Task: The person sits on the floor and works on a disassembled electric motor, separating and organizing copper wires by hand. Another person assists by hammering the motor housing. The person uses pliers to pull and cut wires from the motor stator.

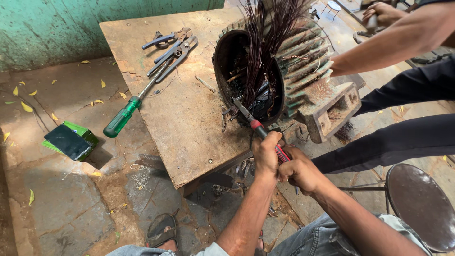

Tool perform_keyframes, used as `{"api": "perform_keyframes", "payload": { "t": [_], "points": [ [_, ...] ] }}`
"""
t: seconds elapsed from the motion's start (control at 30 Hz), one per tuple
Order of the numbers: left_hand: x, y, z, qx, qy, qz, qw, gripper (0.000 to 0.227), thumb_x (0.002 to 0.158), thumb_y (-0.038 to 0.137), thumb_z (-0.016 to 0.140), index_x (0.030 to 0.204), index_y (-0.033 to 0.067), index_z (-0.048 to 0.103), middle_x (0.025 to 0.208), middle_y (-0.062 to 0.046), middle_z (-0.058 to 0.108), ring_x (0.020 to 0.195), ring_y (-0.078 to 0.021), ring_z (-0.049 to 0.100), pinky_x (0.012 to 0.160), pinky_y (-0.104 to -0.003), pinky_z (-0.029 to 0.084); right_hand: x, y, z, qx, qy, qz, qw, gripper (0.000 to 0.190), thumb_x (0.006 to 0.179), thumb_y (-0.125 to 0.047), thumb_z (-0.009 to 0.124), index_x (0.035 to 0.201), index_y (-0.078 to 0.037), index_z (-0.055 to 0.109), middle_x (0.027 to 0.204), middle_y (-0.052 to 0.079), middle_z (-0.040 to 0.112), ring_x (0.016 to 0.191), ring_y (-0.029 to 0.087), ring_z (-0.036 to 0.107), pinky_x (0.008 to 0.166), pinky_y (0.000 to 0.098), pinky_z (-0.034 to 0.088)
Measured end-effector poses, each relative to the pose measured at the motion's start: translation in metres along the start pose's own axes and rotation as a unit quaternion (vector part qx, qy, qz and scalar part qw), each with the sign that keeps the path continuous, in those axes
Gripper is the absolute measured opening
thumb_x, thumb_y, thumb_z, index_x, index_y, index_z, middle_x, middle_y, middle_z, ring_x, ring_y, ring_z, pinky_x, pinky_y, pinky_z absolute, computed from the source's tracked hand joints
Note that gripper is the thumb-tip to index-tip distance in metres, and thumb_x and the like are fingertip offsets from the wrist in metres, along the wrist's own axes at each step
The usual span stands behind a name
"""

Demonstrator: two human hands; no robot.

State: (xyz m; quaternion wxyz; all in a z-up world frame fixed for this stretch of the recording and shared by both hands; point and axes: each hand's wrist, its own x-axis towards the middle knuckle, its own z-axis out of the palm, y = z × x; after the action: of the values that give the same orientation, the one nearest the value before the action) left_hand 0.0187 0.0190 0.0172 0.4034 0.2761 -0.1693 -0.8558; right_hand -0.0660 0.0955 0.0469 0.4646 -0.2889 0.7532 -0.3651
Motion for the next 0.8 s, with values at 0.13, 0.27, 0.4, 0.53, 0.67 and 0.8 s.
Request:
{"api": "perform_keyframes", "payload": {
  "t": [0.13,0.27,0.4,0.53,0.67,0.8],
  "points": [
    [0.001,0.000,0.000,-0.008,-0.005,-0.003,1.000,0.023,0.081,0.017,0.062,0.065,0.0152,0.045,0.060,0.004,0.045,0.048,-0.0081,0.042,0.043,-0.028,0.035,-0.002,-0.003,0.001,-0.013,0.011,0.004,1.000,0.031,0.051,0.000,0.060,0.081,0.003,0.058,0.052,0.006,0.048,0.034,0.015,0.039,0.032,0.0330,0.026],
    [0.002,-0.005,-0.001,-0.006,-0.008,0.011,1.000,0.017,0.078,0.015,0.059,0.067,0.0169,0.047,0.062,0.005,0.047,0.049,-0.0075,0.043,0.045,-0.027,0.038,-0.003,-0.002,-0.001,-0.015,-0.004,-0.010,1.000,0.033,0.050,-0.001,0.060,0.082,0.003,0.059,0.052,0.005,0.047,0.034,0.014,0.039,0.031,0.0324,0.026],
    [0.003,-0.007,-0.003,-0.009,-0.012,0.020,1.000,0.019,0.079,0.015,0.061,0.068,0.0152,0.045,0.063,0.003,0.046,0.048,-0.0083,0.042,0.044,-0.027,0.039,0.000,-0.001,0.001,0.009,-0.005,0.001,1.000,0.036,0.051,-0.002,0.060,0.087,0.003,0.060,0.054,0.006,0.046,0.037,0.017,0.037,0.035,0.0348,0.026],
    [0.002,-0.001,-0.002,-0.026,-0.003,-0.019,0.999,0.014,0.080,0.017,0.061,0.072,0.0121,0.051,0.065,0.000,0.050,0.050,-0.0104,0.047,0.046,-0.027,0.044,-0.018,-0.030,0.002,-0.277,0.009,-0.109,0.955,0.036,0.062,-0.017,0.074,0.093,0.002,0.069,0.070,0.012,0.066,0.064,0.022,0.062,0.058,0.0350,0.048],
    [-0.002,0.005,0.002,-0.063,-0.001,-0.066,0.996,0.013,0.079,0.013,0.059,0.071,0.0054,0.051,0.064,-0.006,0.051,0.051,-0.0224,0.061,0.050,-0.036,0.057,-0.081,-0.077,0.000,-0.525,0.120,0.044,0.841,0.048,0.075,-0.054,0.083,0.108,-0.019,0.077,0.094,0.008,0.081,0.083,0.023,0.075,0.078,0.0355,0.056],
    [-0.003,-0.001,0.004,-0.047,0.031,-0.020,0.998,0.009,0.079,0.010,0.056,0.074,0.0116,0.049,0.062,-0.002,0.047,0.043,-0.0154,0.047,0.039,-0.035,0.046,-0.088,-0.100,0.005,-0.324,0.420,-0.423,0.735,0.029,0.102,-0.024,0.068,0.120,0.000,0.067,0.108,0.021,0.069,0.097,0.038,0.069,0.092,0.0434,0.054]
  ]
}}
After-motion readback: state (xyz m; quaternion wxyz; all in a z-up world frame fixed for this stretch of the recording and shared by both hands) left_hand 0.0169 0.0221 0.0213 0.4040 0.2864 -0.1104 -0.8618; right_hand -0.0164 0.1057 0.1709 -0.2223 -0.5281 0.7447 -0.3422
